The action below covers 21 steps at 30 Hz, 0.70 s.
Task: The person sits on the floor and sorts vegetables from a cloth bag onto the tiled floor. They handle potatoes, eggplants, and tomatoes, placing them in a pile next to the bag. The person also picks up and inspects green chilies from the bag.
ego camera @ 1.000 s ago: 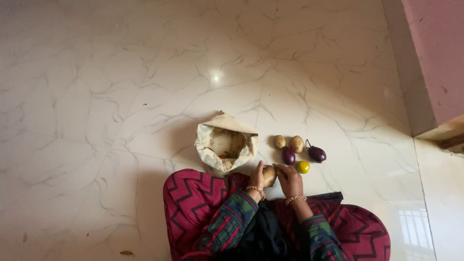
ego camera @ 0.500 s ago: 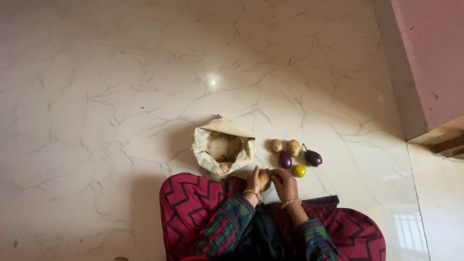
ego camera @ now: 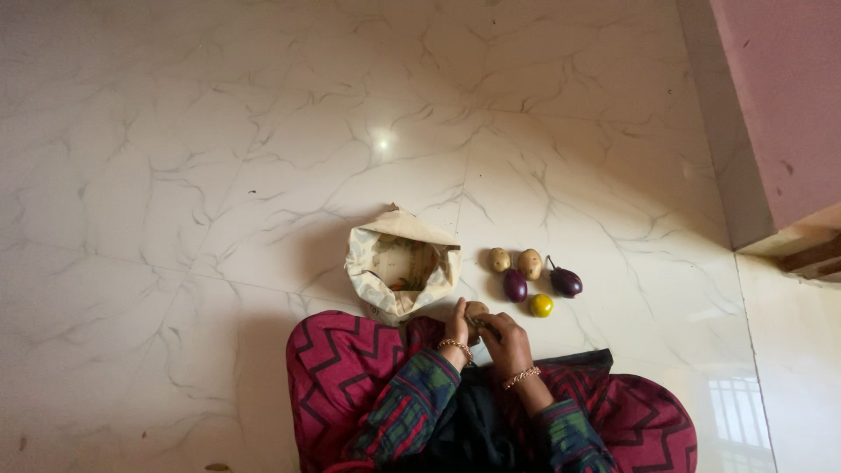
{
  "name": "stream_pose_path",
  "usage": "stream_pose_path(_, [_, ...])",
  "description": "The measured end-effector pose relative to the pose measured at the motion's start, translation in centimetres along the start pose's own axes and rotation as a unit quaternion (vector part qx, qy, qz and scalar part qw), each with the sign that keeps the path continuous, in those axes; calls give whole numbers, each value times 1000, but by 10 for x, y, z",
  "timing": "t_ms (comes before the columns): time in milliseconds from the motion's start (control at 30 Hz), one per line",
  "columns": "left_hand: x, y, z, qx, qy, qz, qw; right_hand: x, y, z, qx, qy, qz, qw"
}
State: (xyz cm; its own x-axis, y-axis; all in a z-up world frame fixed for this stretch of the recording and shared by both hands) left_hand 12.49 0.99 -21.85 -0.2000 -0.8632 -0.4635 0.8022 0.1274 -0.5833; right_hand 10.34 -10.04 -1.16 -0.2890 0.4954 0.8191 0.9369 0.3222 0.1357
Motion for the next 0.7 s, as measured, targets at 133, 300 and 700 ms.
stream_pose_path(133, [-3,-11,-5,-18,253,36,967,-8,12,-25,-91,-31,-33,995])
stream_pose_path(300, [2,-16,0,-3,295,32,955,-40,22,-25,-106,-28,16,994])
stream_pose_path(700, [-4,19,-7,34,-7,69,997,8,7,5,-16,-40,-21,999])
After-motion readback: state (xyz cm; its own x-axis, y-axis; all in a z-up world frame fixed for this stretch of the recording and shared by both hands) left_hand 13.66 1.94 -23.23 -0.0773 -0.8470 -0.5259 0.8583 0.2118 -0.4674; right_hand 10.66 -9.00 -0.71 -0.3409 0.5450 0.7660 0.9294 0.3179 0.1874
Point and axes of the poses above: each hand's wrist, its own y-axis towards the middle knuckle, its own z-axis out of the palm, x = y × z, the point moved 10 cm from there along y, towards the middle knuckle
